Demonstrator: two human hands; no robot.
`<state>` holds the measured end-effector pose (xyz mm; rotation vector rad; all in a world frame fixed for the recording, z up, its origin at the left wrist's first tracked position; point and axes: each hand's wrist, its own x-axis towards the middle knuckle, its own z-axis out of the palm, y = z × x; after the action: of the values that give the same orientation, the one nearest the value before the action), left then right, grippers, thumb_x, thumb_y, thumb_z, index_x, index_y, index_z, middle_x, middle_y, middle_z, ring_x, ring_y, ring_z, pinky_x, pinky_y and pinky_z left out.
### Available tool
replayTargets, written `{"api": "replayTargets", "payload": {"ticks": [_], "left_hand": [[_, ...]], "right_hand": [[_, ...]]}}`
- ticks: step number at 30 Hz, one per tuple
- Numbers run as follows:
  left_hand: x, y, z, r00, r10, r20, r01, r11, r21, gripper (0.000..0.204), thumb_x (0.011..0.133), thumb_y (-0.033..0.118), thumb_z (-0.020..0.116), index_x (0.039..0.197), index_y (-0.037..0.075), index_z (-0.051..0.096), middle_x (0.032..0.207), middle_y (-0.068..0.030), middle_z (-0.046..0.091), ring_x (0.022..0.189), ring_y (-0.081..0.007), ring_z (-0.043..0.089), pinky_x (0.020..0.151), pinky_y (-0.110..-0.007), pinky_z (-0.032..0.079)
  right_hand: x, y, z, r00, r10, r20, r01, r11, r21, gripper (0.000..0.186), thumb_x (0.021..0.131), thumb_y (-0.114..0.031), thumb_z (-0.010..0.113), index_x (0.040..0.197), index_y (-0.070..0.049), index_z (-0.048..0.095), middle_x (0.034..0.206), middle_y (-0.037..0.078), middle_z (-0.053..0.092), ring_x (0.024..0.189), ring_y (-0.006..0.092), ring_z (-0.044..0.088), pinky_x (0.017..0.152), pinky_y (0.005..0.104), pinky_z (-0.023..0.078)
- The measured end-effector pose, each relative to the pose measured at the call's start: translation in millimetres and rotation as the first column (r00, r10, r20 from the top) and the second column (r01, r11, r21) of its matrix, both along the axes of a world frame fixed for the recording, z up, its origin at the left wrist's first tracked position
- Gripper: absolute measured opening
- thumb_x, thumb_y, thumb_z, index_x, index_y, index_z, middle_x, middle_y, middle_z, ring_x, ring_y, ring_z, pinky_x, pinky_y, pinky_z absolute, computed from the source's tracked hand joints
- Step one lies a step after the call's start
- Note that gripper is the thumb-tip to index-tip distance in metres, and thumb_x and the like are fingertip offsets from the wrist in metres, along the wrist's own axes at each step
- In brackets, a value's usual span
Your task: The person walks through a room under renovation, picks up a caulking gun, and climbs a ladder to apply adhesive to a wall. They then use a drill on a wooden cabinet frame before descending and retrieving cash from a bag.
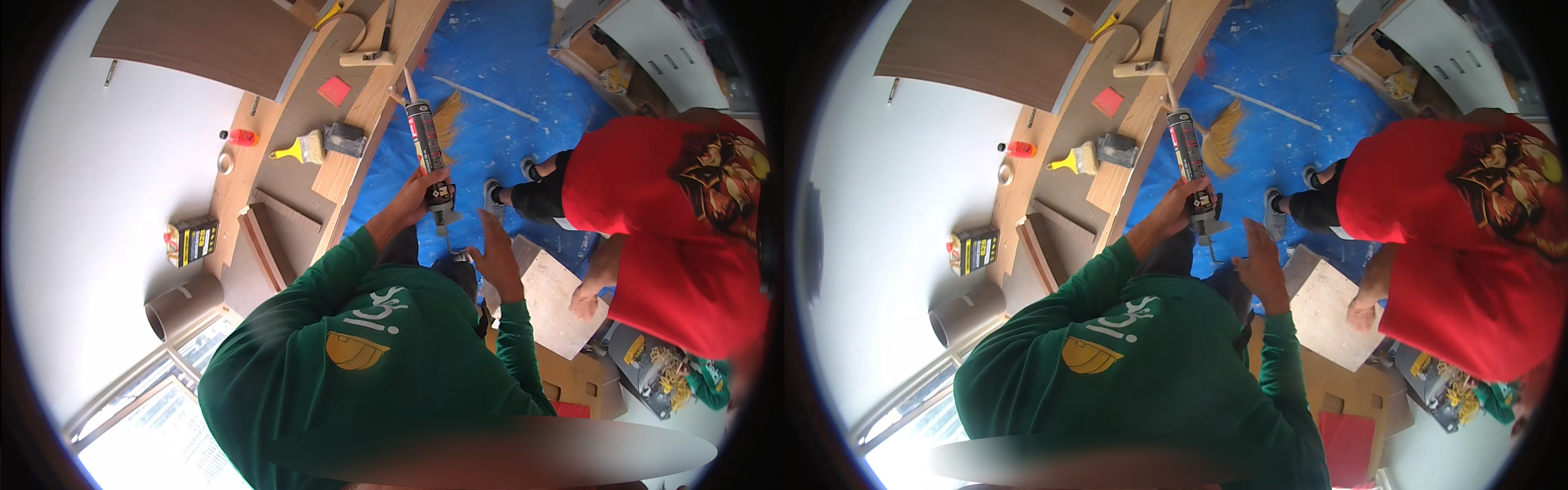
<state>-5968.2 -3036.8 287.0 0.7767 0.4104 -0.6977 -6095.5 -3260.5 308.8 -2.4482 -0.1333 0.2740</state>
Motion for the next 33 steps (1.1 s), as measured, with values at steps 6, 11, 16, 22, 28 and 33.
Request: {"api": "replayTargets", "payload": {"ticks": [6, 11, 16, 22, 28, 33], "left_hand": [[60, -26, 42, 0.994, -0.072, -0.082, 0.052, 0.973, -0.225, 0.032, 0.097, 0.038, 0.074, 0.111, 0.014, 0.057, 0.095, -0.0018, 0.062, 0.092, -0.017, 0.065, 0.085, -0.037, 0.056], [114, -21, 69, 0.99, -0.104, 0.096, 0.126, 0.956, -0.264, 0.044, 0.098, 0.051, 0.068, 0.117, 0.014, 0.055, 0.107, -0.0079, 0.064, 0.105, -0.0264, 0.067, 0.093, -0.046, 0.055], [215, -14, 87, 0.982, 0.118, 0.146, -0.049, 0.913, -0.404, 0.067, 0.099, 0.072, 0.047, 0.115, 0.008, 0.055, 0.115, -0.0156, 0.063, 0.114, -0.0365, 0.065, 0.101, -0.054, 0.053], [297, -30, 115, 0.928, 0.332, 0.17, -0.259, 0.902, -0.347, 0.062, 0.108, 0.06, 0.032, 0.12, 0.003, 0.051, 0.103, -0.0145, 0.059, 0.104, -0.0307, 0.064, 0.097, -0.06, 0.056], [348, -24, 174, 0.872, 0.318, 0.373, -0.27, 0.947, -0.176, 0.035, 0.113, 0.034, 0.038, 0.123, 0.004, 0.054, 0.087, -0.0047, 0.058, 0.083, -0.019, 0.064, 0.083, -0.043, 0.063], [368, -31, 213, 0.627, 0.301, 0.719, -0.298, 0.945, -0.136, 0.038, 0.113, 0.037, 0.042, 0.118, 0.003, 0.058, 0.075, -0.0016, 0.054, 0.074, -0.0155, 0.063, 0.074, -0.034, 0.058]], "right_hand": [[73, 35, 15, 0.967, -0.008, 0.256, 0.025, 0.998, -0.062, 0.067, 0.083, -0.011, 0.078, 0.143, -0.003, 0.051, 0.139, 0.023, 0.057, 0.131, 0.0415, 0.054, 0.107, 0.0481, 0.045], [117, 50, 43, 0.904, -0.292, 0.313, 0.19, 0.929, 0.317, 0.038, 0.088, -0.009, 0.075, 0.122, 0.003, 0.061, 0.117, 0.018, 0.07, 0.106, 0.0308, 0.068, 0.094, 0.0437, 0.053], [134, 62, 64, 0.821, -0.544, -0.173, 0.428, 0.385, 0.818, 0.025, 0.096, -0.015, 0.071, 0.109, 0.006, 0.069, 0.099, 0.01, 0.075, 0.093, 0.0189, 0.071, 0.089, 0.0323, 0.056], [186, 40, 80, 0.881, -0.465, 0.09, 0.33, 0.739, 0.587, 0.02, 0.085, -0.013, 0.077, 0.101, -0.005, 0.067, 0.086, 0.008, 0.064, 0.084, 0.0191, 0.065, 0.078, 0.0418, 0.05], [248, -9, 98, 0.845, 0.164, 0.508, -0.039, 0.968, -0.248, 0.04, 0.072, -0.011, 0.076, 0.11, -0.009, 0.063, 0.114, 0.006, 0.061, 0.121, 0.0301, 0.056, 0.11, 0.0572, 0.033], [296, -9, 105, 0.847, 0.118, 0.518, 0.137, 0.893, -0.429, 0.06, 0.084, -0.011, 0.072, 0.141, -0.011, 0.051, 0.136, 0.013, 0.056, 0.132, 0.0322, 0.052, 0.112, 0.0576, 0.034]]}}
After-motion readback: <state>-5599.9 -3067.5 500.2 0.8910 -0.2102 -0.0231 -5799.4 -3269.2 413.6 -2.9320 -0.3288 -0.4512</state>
